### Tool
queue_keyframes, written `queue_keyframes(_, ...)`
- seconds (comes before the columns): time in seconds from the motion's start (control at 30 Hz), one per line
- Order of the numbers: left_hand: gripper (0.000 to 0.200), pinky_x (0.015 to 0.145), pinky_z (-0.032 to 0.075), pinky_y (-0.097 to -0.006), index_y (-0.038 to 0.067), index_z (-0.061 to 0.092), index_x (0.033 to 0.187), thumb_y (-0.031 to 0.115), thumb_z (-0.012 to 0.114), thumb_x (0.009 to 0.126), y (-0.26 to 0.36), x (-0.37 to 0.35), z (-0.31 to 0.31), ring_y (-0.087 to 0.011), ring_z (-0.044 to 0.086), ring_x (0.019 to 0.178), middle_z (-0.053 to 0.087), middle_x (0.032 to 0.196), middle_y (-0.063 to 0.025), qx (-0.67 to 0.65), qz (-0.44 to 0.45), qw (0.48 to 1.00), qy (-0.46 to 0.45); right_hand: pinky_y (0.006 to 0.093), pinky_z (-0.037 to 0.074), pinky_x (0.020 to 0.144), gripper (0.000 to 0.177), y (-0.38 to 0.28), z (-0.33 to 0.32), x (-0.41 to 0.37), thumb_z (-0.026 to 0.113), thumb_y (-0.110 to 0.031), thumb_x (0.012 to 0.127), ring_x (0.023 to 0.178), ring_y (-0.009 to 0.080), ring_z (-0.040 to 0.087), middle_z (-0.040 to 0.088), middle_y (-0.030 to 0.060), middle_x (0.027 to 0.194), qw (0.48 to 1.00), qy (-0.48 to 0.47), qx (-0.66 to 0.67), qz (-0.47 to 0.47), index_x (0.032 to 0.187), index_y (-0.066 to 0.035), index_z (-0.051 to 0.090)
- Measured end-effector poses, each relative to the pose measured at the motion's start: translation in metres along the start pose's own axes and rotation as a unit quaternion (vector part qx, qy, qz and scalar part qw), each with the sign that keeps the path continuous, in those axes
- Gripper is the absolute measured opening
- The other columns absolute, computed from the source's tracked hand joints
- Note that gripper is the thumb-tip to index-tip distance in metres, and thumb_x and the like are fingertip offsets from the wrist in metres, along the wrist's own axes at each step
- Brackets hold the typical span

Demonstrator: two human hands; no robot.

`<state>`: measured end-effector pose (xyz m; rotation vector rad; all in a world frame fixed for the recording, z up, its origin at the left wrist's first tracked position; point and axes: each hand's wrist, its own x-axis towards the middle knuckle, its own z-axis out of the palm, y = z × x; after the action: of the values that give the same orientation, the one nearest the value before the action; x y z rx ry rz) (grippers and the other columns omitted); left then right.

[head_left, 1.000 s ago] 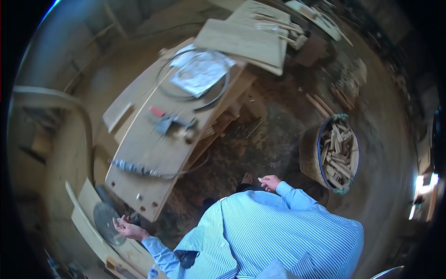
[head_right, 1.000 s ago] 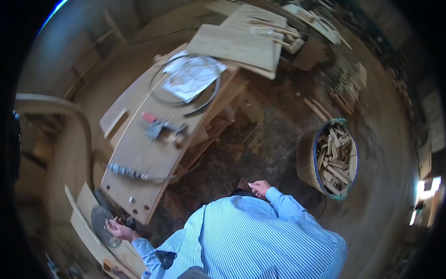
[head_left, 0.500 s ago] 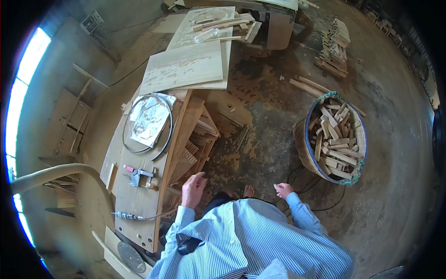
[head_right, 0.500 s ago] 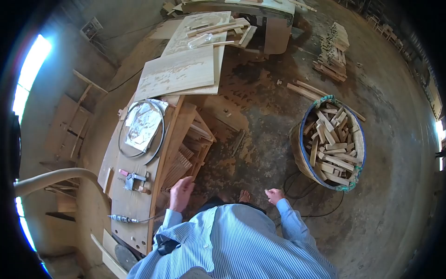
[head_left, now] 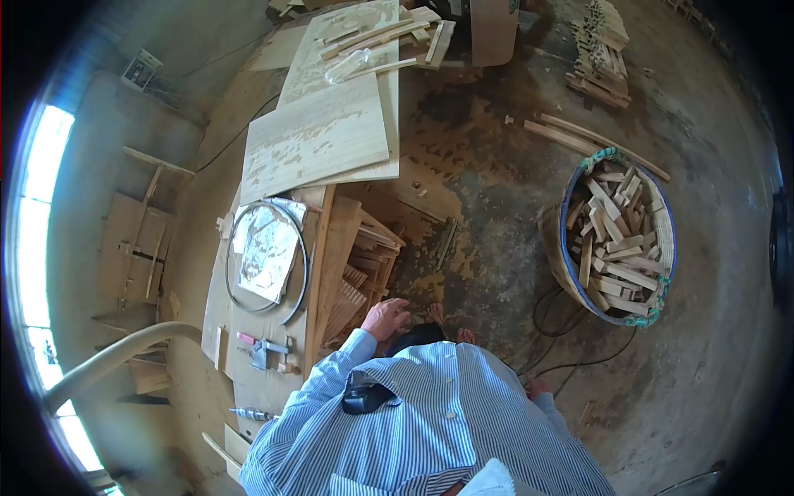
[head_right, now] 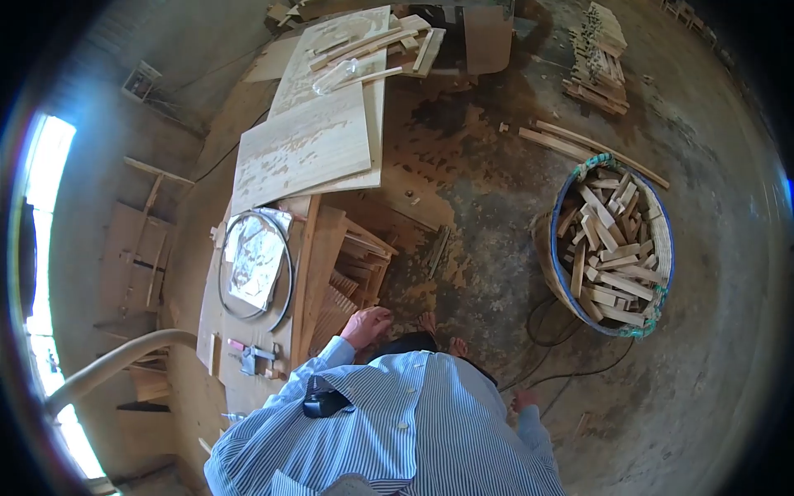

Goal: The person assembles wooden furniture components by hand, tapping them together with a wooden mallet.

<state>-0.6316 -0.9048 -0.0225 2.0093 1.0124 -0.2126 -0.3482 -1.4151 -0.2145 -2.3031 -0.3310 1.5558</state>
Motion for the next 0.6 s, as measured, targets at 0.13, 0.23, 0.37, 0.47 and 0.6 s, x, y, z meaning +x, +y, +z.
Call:
queue_keyframes(0.13, 0.039, 0.098, 0.056, -0.0440, 0.005, 0.070, 0.127, 0.029, 0.070, 0.098, -0.003, 0.045, -0.023, -0.0351, 0.071, 0.112, 0.072, 0.122, -0.0168, 0.014, 0.052, 0.998, 0.016, 0.0513, 0.056, 0.078, 0.049, -0.037, 0.018, 0.004, 0.059, -0.050, 0.100, 0.094, 0.0411, 0.075, 0.076, 0.0245, 0.109, 0.946, 0.033, -0.323, -0.029, 0.118, -0.007, 0.074)
queue_keyframes(0.23, 0.033, 0.093, 0.055, -0.0461, 0.005, 0.068, 0.120, 0.021, 0.074, 0.092, 0.015, 0.083, -0.038, -0.0381, 0.066, 0.108, 0.068, 0.113, -0.0171, 0.057, 0.148, 0.966, 0.203, 0.0512, 0.055, 0.089, 0.044, -0.019, 0.033, 0.040, 0.063, -0.045, 0.098, 0.108, 0.0445, 0.070, 0.074, 0.0231, 0.117, 0.982, 0.154, -0.106, 0.002, 0.124, -0.011, 0.073)
queue_keyframes(0.37, 0.046, 0.108, 0.047, -0.0495, 0.008, 0.067, 0.125, 0.018, 0.083, 0.083, 0.067, 0.139, -0.088, -0.0394, 0.057, 0.128, 0.061, 0.137, -0.0170, 0.124, 0.152, 0.887, 0.419, 0.0431, 0.056, 0.086, 0.030, -0.114, -0.005, 0.056, 0.065, -0.026, 0.102, 0.098, 0.0371, 0.074, 0.077, 0.0194, 0.103, 0.956, 0.244, 0.074, -0.144, 0.116, -0.002, 0.073)
queue_keyframes(0.47, 0.071, 0.121, 0.033, -0.0565, 0.009, 0.056, 0.148, 0.039, 0.081, 0.088, 0.081, 0.185, -0.119, -0.0434, 0.039, 0.148, 0.048, 0.156, -0.0221, 0.230, 0.068, 0.866, 0.439, 0.0376, 0.058, 0.079, 0.029, -0.232, -0.071, 0.040, 0.070, -0.024, 0.100, 0.085, 0.0212, 0.074, 0.078, 0.0134, 0.094, 0.949, 0.226, 0.190, -0.115, 0.113, 0.001, 0.073)
queue_keyframes(0.6, 0.086, 0.125, 0.021, -0.0625, 0.010, 0.045, 0.158, 0.057, 0.072, 0.091, 0.088, 0.232, -0.134, -0.0424, 0.030, 0.155, 0.040, 0.164, -0.0204, 0.292, -0.080, 0.871, 0.387, 0.0325, 0.059, 0.076, 0.028, -0.303, -0.141, 0.098, 0.074, -0.023, 0.099, 0.082, 0.0137, 0.073, 0.077, 0.0107, 0.092, 0.930, 0.212, 0.232, -0.194, 0.112, 0.002, 0.073)
